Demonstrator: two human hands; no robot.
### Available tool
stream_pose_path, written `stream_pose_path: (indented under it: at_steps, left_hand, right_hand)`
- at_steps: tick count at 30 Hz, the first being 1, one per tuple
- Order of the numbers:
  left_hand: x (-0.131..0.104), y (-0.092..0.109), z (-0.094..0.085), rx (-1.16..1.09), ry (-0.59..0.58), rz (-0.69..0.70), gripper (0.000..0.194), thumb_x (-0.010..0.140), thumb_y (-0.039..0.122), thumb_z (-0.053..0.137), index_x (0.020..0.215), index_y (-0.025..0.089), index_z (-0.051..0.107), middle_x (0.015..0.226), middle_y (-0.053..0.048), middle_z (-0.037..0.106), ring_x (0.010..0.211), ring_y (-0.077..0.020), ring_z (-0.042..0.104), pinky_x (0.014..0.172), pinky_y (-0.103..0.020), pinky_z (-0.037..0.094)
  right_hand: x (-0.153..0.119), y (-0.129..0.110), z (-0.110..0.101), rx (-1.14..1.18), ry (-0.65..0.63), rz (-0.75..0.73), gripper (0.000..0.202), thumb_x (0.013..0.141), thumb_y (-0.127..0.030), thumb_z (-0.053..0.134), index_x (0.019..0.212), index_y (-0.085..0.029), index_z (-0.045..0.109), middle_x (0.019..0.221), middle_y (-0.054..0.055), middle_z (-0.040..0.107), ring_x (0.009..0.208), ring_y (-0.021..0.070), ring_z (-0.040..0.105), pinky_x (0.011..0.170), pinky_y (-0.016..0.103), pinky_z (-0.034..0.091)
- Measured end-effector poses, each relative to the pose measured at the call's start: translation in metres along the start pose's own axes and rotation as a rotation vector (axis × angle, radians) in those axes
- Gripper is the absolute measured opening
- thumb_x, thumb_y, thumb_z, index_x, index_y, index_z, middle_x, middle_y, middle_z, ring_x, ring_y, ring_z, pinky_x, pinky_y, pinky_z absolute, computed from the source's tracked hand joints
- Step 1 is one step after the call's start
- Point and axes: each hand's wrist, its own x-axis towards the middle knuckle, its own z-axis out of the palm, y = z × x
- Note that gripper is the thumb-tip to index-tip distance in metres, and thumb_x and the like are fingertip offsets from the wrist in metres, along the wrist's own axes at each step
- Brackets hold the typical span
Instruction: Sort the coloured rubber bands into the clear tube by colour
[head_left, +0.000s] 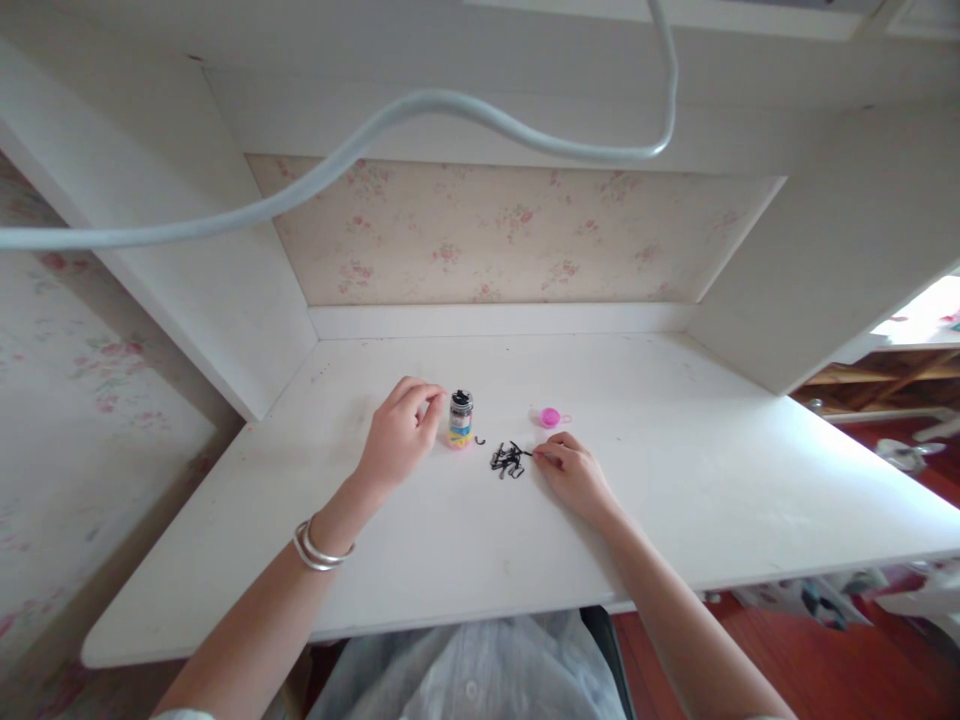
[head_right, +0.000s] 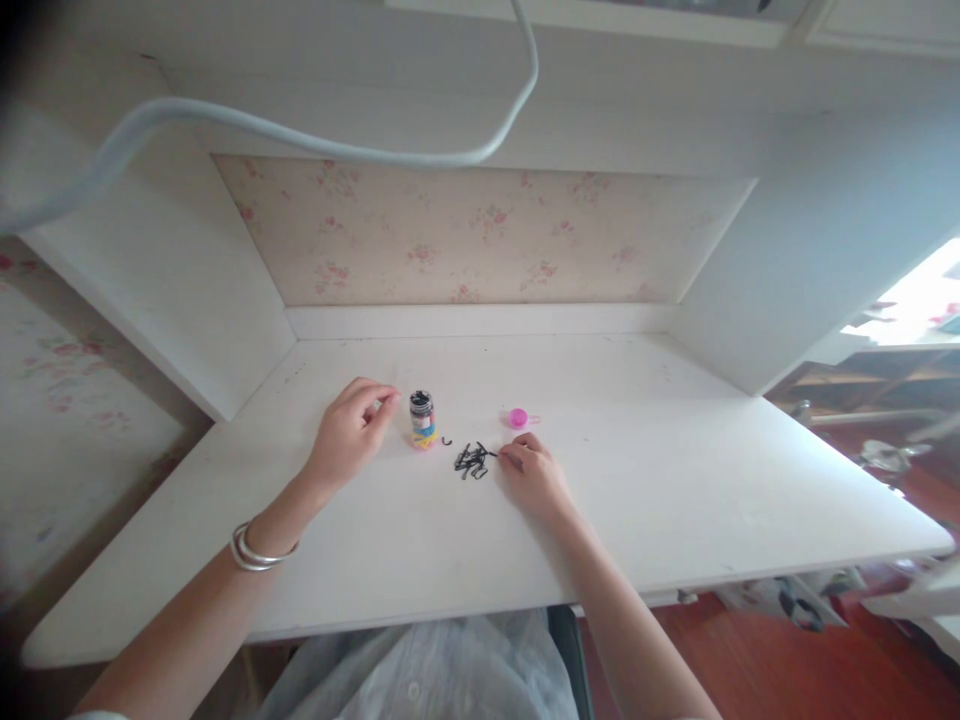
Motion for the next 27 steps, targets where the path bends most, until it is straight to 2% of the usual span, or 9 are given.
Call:
stream_pose_path:
  at_steps: [3, 7, 11, 16, 19, 22, 27]
  left_hand:
    - [-0.024, 0.005, 0.011, -0.013, -0.148, 0.01, 0.025, 0.095, 0.033, 0.04, 0.096, 0.022, 0.062, 0.093, -0.001, 0.064, 0.074, -0.0103, 0.058, 0.069, -0.022, 0.046]
    - [-0.048, 0.005, 0.036, 0.082, -0.413, 0.011, 0.024, 0.095, 0.031, 0.04, 0.098, 0.026, 0.063, 0.1, 0.0, 0.066, 0.086, -0.0129, 0.062, 0.076, -0.024, 0.047]
    - [-0.06, 0.005, 0.059, 0.172, -0.567, 0.02, 0.024, 0.091, 0.036, 0.045, 0.107, 0.027, 0.06, 0.112, -0.002, 0.062, 0.094, -0.0166, 0.063, 0.078, -0.027, 0.05]
    - [-0.063, 0.007, 0.067, 0.242, -0.592, 0.05, 0.023, 0.091, 0.035, 0.047, 0.104, 0.025, 0.062, 0.117, -0.005, 0.058, 0.098, -0.0188, 0.062, 0.078, -0.029, 0.05]
    - [-0.063, 0.009, 0.066, 0.235, -0.595, 0.026, 0.024, 0.093, 0.033, 0.041, 0.099, 0.025, 0.063, 0.109, -0.005, 0.06, 0.094, -0.0182, 0.062, 0.074, -0.029, 0.05]
    - [-0.062, 0.011, 0.065, 0.233, -0.586, 0.003, 0.024, 0.093, 0.032, 0.041, 0.099, 0.025, 0.063, 0.108, -0.005, 0.061, 0.095, -0.0182, 0.062, 0.073, -0.028, 0.05]
    - [-0.062, 0.014, 0.065, 0.214, -0.572, 0.031, 0.027, 0.093, 0.03, 0.041, 0.112, 0.029, 0.059, 0.108, -0.004, 0.06, 0.092, -0.0182, 0.062, 0.072, -0.027, 0.05]
  right_hand:
    - [0.001, 0.001, -0.001, 0.025, 0.038, 0.016, 0.026, 0.088, -0.034, 0.047, 0.086, -0.023, 0.071, 0.095, 0.005, 0.062, 0.07, 0.0163, 0.058, 0.068, 0.031, 0.046]
    - [0.006, -0.004, -0.005, 0.093, 0.195, 0.08, 0.028, 0.088, -0.041, 0.049, 0.085, -0.022, 0.07, 0.095, 0.006, 0.063, 0.065, 0.0154, 0.056, 0.066, 0.031, 0.046]
    - [0.018, -0.033, -0.013, 0.178, 0.305, 0.021, 0.029, 0.089, -0.043, 0.051, 0.086, -0.021, 0.071, 0.096, 0.006, 0.062, 0.064, 0.0134, 0.055, 0.062, 0.028, 0.046]
    - [0.044, -0.092, -0.018, 0.241, 0.255, -0.175, 0.023, 0.091, -0.036, 0.053, 0.091, -0.022, 0.072, 0.094, 0.004, 0.06, 0.066, 0.0115, 0.055, 0.061, 0.024, 0.046]
    - [0.063, -0.113, -0.014, 0.229, 0.232, -0.248, 0.021, 0.09, -0.034, 0.054, 0.091, -0.022, 0.072, 0.095, 0.004, 0.06, 0.062, 0.0097, 0.053, 0.061, 0.023, 0.046]
    - [0.076, -0.12, -0.009, 0.197, 0.224, -0.279, 0.019, 0.089, -0.032, 0.056, 0.089, -0.022, 0.072, 0.095, 0.003, 0.06, 0.059, 0.0093, 0.052, 0.063, 0.024, 0.046]
    - [0.083, -0.117, -0.003, 0.143, 0.195, -0.298, 0.018, 0.088, -0.031, 0.056, 0.088, -0.023, 0.072, 0.093, 0.003, 0.061, 0.059, 0.01, 0.052, 0.063, 0.025, 0.046]
